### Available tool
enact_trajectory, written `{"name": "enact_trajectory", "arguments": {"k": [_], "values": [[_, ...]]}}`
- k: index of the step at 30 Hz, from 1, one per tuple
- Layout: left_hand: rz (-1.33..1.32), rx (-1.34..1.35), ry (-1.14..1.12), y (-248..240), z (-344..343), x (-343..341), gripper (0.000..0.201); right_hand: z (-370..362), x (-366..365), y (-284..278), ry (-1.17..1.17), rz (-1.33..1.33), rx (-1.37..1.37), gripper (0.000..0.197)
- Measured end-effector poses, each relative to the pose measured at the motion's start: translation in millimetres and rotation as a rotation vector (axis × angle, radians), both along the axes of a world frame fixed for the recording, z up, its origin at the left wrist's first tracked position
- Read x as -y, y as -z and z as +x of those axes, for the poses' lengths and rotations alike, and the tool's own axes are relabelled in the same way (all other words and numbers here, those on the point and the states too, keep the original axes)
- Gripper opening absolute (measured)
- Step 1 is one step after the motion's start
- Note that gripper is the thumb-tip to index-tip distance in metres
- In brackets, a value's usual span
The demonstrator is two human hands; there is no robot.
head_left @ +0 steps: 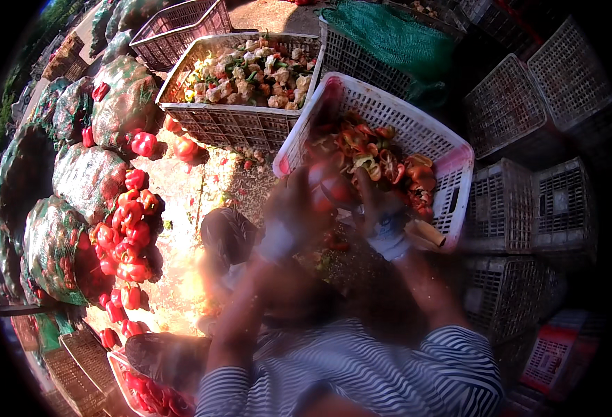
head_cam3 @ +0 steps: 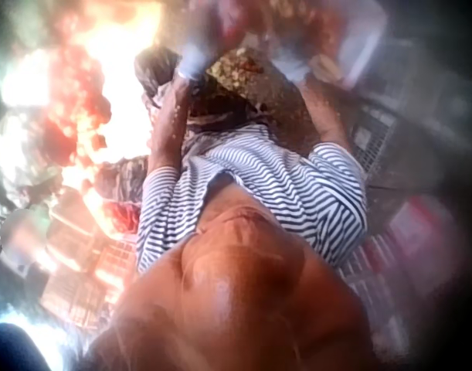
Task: The person cores red bell peppers using a knife, placing the processed peppers into a crate and the discarded stems into a separate basket.
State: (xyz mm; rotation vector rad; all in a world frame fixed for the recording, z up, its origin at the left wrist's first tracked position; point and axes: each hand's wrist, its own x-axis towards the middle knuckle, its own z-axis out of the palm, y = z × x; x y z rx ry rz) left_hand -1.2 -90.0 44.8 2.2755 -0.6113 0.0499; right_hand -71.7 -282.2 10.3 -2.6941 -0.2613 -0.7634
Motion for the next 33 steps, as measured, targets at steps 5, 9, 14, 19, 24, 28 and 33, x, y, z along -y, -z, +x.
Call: {"name": "enact_trajectory", "arguments": {"k": [5,9,14,19,24,28,33], "values": [[-0.076,-0.047,-0.004,22.8,3.3,-7.2,0.077,7.2,2.6,-5.5,-0.156,0.002,-0.051,0.096],[-0.123,-0.154,0.046,30.7,11.9,-6.7,0.076,6.3,2.9,-5.9,-0.006,-0.223,-0.373,0.096],[-0.029,-0.072,-0.012,41.1,13.0,-3.4,0.077,31.1,-7.4,-12.5,0.103,-0.365,-0.683,0.108],[-0.016,-0.09,-0.011,35.2,16.7,4.2,0.072,45.0,-3.2,-1.3,0.164,-0.387,-0.759,0.103],[0.008,0.021,0.051,39.8,32.0,15.0,0.056,68.3,-4.5,11.9,0.306,-0.259,-0.975,0.089],[0.057,0.021,0.007,41.0,41.4,16.5,0.058,84.2,68.0,93.9,0.457,-0.04,-0.984,0.082],[-0.558,-0.568,0.035,60.6,43.9,10.4,0.067,73.6,73.0,18.0,0.537,0.068,-0.921,0.069]]}}
